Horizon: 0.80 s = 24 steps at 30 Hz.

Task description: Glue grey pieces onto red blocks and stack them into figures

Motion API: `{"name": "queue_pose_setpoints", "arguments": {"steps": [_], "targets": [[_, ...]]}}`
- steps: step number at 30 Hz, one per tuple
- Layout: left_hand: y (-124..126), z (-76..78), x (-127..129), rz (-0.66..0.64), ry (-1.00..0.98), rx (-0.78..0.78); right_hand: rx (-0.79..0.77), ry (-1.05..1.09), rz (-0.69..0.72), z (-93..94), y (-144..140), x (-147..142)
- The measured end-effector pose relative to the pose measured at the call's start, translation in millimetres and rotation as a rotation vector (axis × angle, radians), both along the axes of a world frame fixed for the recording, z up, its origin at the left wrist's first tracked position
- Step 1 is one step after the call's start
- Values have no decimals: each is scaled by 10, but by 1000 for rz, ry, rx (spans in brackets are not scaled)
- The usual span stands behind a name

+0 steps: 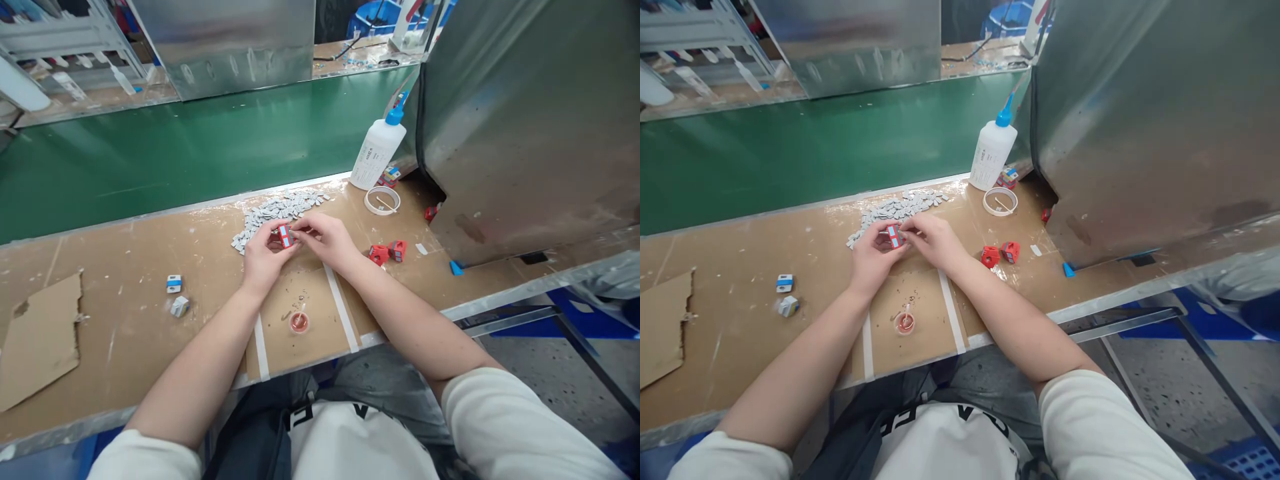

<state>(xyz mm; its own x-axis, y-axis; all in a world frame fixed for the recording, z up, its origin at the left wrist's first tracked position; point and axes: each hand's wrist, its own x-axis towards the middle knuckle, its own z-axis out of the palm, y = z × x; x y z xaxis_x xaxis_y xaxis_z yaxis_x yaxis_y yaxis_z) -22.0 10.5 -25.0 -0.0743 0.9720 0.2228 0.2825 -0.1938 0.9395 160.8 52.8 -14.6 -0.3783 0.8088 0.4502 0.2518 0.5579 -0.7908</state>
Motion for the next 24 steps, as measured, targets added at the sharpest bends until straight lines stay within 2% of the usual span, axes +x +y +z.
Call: {"name": "queue_pose_setpoints", "arguments": {"steps": [3, 7, 14, 20, 22, 24], "targets": [[7, 12, 12, -1, -43, -10, 100, -22, -17, -14, -17, -8], [8, 10, 16, -1, -78, -20, 117, -23, -29, -10, -41, -26], [-9, -59, -32, 8, 49, 4, -25, -28, -40, -29, -24, -55], [-41, -65, -56, 12, 137, 47, -250, 136, -17, -65, -43, -122], [-46, -52, -43, -3, 111, 53, -251, 126, -16, -50, -46, -124], [-45, -44, -32, -20, 65, 68, -201, -9, -18, -26, -41, -105]]}}
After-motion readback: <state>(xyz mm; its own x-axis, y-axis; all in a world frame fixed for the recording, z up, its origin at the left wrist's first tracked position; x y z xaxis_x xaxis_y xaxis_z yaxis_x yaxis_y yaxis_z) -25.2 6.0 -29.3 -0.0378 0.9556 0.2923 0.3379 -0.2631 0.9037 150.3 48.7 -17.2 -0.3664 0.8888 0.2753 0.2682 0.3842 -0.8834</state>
